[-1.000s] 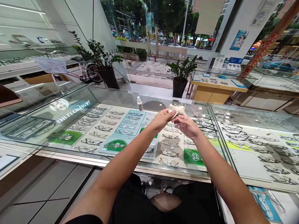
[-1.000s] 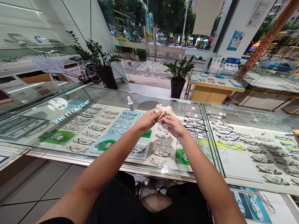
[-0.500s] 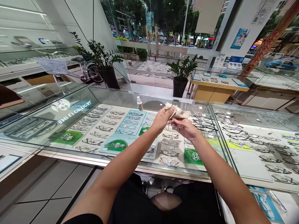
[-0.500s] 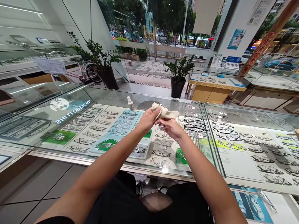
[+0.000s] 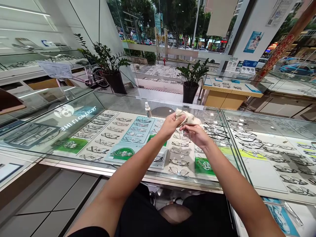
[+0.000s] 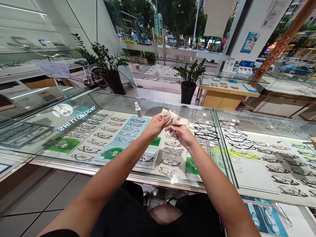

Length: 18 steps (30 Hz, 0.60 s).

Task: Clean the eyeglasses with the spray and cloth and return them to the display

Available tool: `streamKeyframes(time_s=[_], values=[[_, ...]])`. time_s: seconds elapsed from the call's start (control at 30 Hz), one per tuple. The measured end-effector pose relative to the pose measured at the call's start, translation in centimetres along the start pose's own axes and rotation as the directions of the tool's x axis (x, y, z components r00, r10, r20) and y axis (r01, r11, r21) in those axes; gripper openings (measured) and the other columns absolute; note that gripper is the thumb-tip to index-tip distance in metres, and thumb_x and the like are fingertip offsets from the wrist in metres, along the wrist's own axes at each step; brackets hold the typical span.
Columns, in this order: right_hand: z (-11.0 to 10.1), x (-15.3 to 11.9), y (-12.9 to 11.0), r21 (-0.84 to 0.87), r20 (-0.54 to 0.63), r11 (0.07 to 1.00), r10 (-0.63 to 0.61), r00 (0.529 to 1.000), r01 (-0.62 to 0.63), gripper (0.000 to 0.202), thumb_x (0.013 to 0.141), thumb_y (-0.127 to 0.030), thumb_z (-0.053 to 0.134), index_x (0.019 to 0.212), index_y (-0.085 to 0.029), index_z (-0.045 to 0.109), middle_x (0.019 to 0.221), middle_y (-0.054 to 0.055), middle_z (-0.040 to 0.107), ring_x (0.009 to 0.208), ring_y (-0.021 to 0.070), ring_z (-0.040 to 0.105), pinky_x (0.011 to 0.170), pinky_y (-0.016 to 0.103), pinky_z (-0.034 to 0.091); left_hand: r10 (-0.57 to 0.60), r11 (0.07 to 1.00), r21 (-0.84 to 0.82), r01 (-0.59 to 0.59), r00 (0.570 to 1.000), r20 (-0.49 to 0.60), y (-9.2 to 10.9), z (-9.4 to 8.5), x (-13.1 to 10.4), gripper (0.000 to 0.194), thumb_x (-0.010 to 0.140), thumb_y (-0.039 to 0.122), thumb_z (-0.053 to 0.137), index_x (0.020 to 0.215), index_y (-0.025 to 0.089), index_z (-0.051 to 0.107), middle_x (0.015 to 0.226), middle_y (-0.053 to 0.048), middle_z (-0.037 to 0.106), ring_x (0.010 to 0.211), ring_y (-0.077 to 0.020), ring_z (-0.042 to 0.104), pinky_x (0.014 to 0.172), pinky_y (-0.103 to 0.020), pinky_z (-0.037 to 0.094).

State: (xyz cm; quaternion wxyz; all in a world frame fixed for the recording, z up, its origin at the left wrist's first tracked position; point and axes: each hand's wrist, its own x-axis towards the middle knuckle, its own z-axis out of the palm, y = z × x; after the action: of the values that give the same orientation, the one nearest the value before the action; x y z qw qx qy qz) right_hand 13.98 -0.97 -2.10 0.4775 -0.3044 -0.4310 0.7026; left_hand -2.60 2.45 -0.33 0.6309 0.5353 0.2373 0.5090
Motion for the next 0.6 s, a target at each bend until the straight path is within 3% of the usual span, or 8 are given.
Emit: streamKeyframes(time_s=[0.1, 0.23, 0.33, 0.47, 0.53, 0.6], values=[[0.0, 0.0, 0.0, -0.018, -0.01, 1.0, 0.006, 1.0, -0.006, 0.022, 0.077, -0.034, 0.086, 0.088, -0.016, 0.082, 0.094, 0.008, 0.08, 0.07, 0.012, 0.06, 0.065, 0.025, 0.051, -0.017, 1.0, 0.001, 0.017, 0.999, 0.042, 0.2, -0.6, 0.2, 0.045, 0.087, 0.058, 0.077, 0.09, 0.014, 0.067, 0.068, -0.001, 0.064, 0.054, -0.0097, 0.052, 0.057, -0.026, 0.044], [-0.3, 0.1, -0.2, 0.007, -0.037, 1.0, -0.023, 0.999, 0.023, 0.021, 0.075, -0.035, 0.088, 0.083, -0.017, 0.08, 0.091, 0.008, 0.08, 0.071, 0.0122, 0.062, 0.066, 0.026, 0.052, -0.073, 0.997, -0.005, 0.076, 0.978, 0.194, 0.8, -1.6, 0.2, 0.048, 0.075, 0.046, 0.09, 0.104, 0.013, 0.068, 0.085, -0.006, 0.071, 0.071, -0.0142, 0.065, 0.07, -0.028, 0.051], [-0.2, 0.2, 0.0, -0.001, -0.044, 1.0, -0.009, 0.999, 0.009, 0.021, 0.073, -0.033, 0.088, 0.086, -0.018, 0.08, 0.09, 0.008, 0.081, 0.071, 0.013, 0.062, 0.064, 0.026, 0.051, -0.04, 0.999, 0.032, 0.036, 0.989, 0.14, 0.3, -1.1, 0.3, 0.055, 0.071, 0.042, 0.094, 0.109, 0.015, 0.065, 0.086, -0.003, 0.07, 0.065, -0.0103, 0.059, 0.063, -0.024, 0.047], [0.2, 0.1, 0.2, -0.021, -0.045, 1.0, 0.016, 0.999, -0.017, 0.022, 0.074, -0.033, 0.088, 0.087, -0.017, 0.081, 0.094, 0.009, 0.082, 0.067, 0.0117, 0.058, 0.06, 0.025, 0.049, 0.035, 0.999, 0.039, -0.035, 0.999, -0.001, -0.5, -0.4, 0.4, 0.048, 0.081, 0.058, 0.082, 0.094, 0.015, 0.064, 0.073, 0.0, 0.063, 0.053, -0.0076, 0.049, 0.053, -0.024, 0.039], [0.2, 0.0, 0.0, -0.021, -0.039, 1.0, 0.022, 0.999, -0.022, 0.023, 0.073, -0.034, 0.089, 0.087, -0.016, 0.082, 0.094, 0.008, 0.081, 0.067, 0.0106, 0.058, 0.06, 0.024, 0.05, 0.021, 1.0, 0.018, -0.022, 0.999, 0.046, -0.2, -0.8, 0.4, 0.049, 0.084, 0.061, 0.077, 0.09, 0.014, 0.065, 0.071, -0.001, 0.063, 0.056, -0.0093, 0.053, 0.058, -0.025, 0.043], [0.1, -0.1, -0.3, -0.012, -0.037, 1.0, 0.005, 0.999, -0.005, 0.024, 0.073, -0.035, 0.088, 0.086, -0.016, 0.081, 0.093, 0.008, 0.081, 0.067, 0.01, 0.058, 0.062, 0.024, 0.051, -0.028, 1.0, 0.006, 0.028, 0.986, 0.164, 0.2, -1.3, 0.4, 0.047, 0.083, 0.057, 0.081, 0.094, 0.014, 0.066, 0.076, -0.004, 0.066, 0.064, -0.0123, 0.06, 0.066, -0.027, 0.048]])
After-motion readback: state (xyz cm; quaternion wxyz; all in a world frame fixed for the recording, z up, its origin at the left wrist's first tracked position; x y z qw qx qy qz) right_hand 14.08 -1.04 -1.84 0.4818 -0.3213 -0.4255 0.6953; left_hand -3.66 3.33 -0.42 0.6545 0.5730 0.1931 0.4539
